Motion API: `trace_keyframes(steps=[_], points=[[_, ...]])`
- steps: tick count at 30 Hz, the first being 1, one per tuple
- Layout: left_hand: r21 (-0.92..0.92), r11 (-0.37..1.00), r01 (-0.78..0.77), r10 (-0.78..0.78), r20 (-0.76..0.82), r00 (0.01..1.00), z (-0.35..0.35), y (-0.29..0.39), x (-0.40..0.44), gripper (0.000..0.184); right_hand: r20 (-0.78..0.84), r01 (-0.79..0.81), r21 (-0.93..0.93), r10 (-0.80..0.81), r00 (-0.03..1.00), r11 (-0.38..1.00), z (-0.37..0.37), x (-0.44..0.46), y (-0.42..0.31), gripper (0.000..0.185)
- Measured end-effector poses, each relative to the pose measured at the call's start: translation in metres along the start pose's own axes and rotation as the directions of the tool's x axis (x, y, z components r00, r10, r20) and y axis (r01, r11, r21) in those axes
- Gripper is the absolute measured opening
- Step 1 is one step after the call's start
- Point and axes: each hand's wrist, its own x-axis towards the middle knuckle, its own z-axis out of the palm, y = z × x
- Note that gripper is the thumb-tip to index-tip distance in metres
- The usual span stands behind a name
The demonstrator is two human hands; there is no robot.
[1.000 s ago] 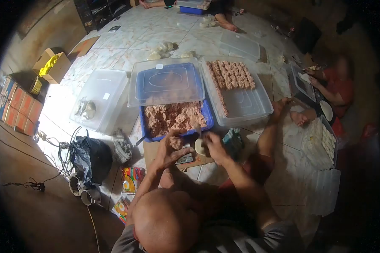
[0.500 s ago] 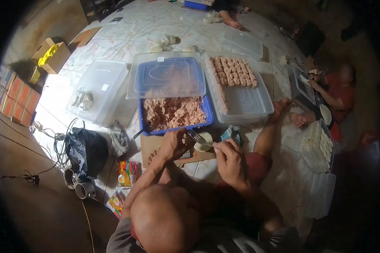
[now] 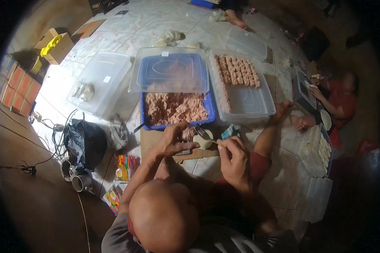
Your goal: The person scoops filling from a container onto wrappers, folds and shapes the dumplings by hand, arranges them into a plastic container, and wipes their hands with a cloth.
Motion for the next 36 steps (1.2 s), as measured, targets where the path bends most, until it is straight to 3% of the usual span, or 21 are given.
trace_keyframes(steps=[1,3,5,7,9,11,13,15,17,19,20,21,23,25,27,29,31,32,33,35,36], points=[[0.003,1.0,-0.013,0.013,0.0,1.0,0.006,-0.013,0.006,0.046,-0.009,0.009,-0.004,-0.009,1.0,1.0,0.008,0.0,0.009,0.008],[0.178,0.978,-0.112,0.135,-0.119,0.984,0.022,-0.024,0.009,0.042,0.133,0.076,-0.102,-0.062,0.989,0.992,0.025,-0.005,0.023,0.009],[0.19,0.971,-0.144,0.185,-0.215,0.959,0.019,-0.027,0.012,0.039,0.109,0.049,-0.05,-0.044,0.993,0.998,0.019,0.001,0.022,0.009],[-0.13,0.98,-0.148,0.118,-0.212,0.97,0.012,0.005,0.001,0.036,-0.016,-0.042,0.006,0.043,0.999,0.999,0.007,-0.002,0.01,0.009],[-0.072,0.994,-0.087,0.072,-0.198,0.978,0.017,-0.005,0.002,0.033,0.013,-0.069,0.032,0.069,0.998,0.997,0.014,-0.005,0.015,0.009],[0.276,0.961,-0.021,0.087,-0.23,0.969,0.025,-0.007,0.01,0.03,0.1,0.058,-0.088,-0.049,0.994,0.994,0.031,-0.008,0.033,0.009],[0.325,0.944,-0.058,0.144,-0.247,0.958,0.018,-0.009,0.015,0.031,0.114,0.019,-0.085,-0.009,0.993,0.996,0.017,0.001,0.023,0.008],[-0.116,0.933,-0.341,0.301,-0.268,0.915,0.01,0.008,0.006,0.032,-0.033,-0.068,0.023,0.069,0.997,0.997,0.01,-0.005,0.013,0.006],[-0.08,0.957,-0.279,0.256,-0.218,0.942,0.009,-0.012,0.005,0.033,0.001,-0.059,0.015,0.059,0.998,0.998,0.016,-0.005,0.014,0.006],[0.238,0.963,-0.128,0.151,-0.082,0.985,0.011,-0.018,0.01,0.033,0.126,0.069,-0.096,-0.056,0.99,0.993,0.03,-0.003,0.024,0.008],[0.346,0.936,-0.064,0.122,-0.148,0.981,0.016,-0.022,0.009,0.032,0.116,0.033,-0.058,-0.026,0.993,0.998,0.025,-0.004,0.03,0.008],[0.347,0.936,-0.06,0.12,-0.154,0.981,0.009,-0.012,0.007,0.032,0.121,0.037,-0.056,-0.03,0.992,0.998,0.018,0.001,0.024,0.008],[-0.032,0.997,-0.073,0.071,-0.07,0.995,-0.002,0.008,-0.005,0.03,0.04,-0.067,-0.007,0.067,0.997,0.998,0.005,-0.001,0.013,0.007],[0.016,0.998,-0.055,0.056,-0.088,0.995,0.005,-0.008,-0.005,0.032,0.003,-0.007,-0.014,0.007,1.0,1.0,0.017,-0.006,0.015,0.007],[0.102,0.976,-0.195,0.205,-0.097,0.974,0.009,-0.019,0.005,0.036,0.138,0.035,-0.156,-0.013,0.99,0.987,0.029,-0.006,0.016,0.007],[0.151,0.952,-0.266,0.283,-0.106,0.953,0.005,-0.024,0.011,0.037,0.088,0.039,-0.066,-0.033,0.996,0.997,0.02,-0.001,0.02,0.008],[-0.089,0.974,-0.209,0.193,-0.154,0.969,0.001,-0.003,-0.001,0.041,-0.048,-0.049,0.002,0.049,0.998,0.999,0.006,-0.004,0.006,0.007],[-0.095,0.975,-0.2,0.185,-0.146,0.972,0.005,-0.006,-0.005,0.041,-0.021,0.018,-0.009,-0.018,1.0,1.0,0.013,-0.004,0.01,0.007],[0.054,0.978,-0.203,0.208,-0.14,0.968,0.007,-0.009,-0.003,0.041,0.083,0.055,-0.08,-0.048,0.995,0.995,0.02,-0.006,0.014,0.006],[0.356,0.911,-0.211,0.269,-0.124,0.955,0.005,-0.014,0.008,0.042,0.135,0.027,-0.141,-0.007,0.991,0.99,0.024,0.0,0.018,0.006],[0.28,0.957,-0.073,0.121,-0.156,0.98,0.005,-0.003,0.009,0.041,0.132,0.032,-0.139,-0.014,0.991,0.99,0.021,0.007,0.019,0.006]])
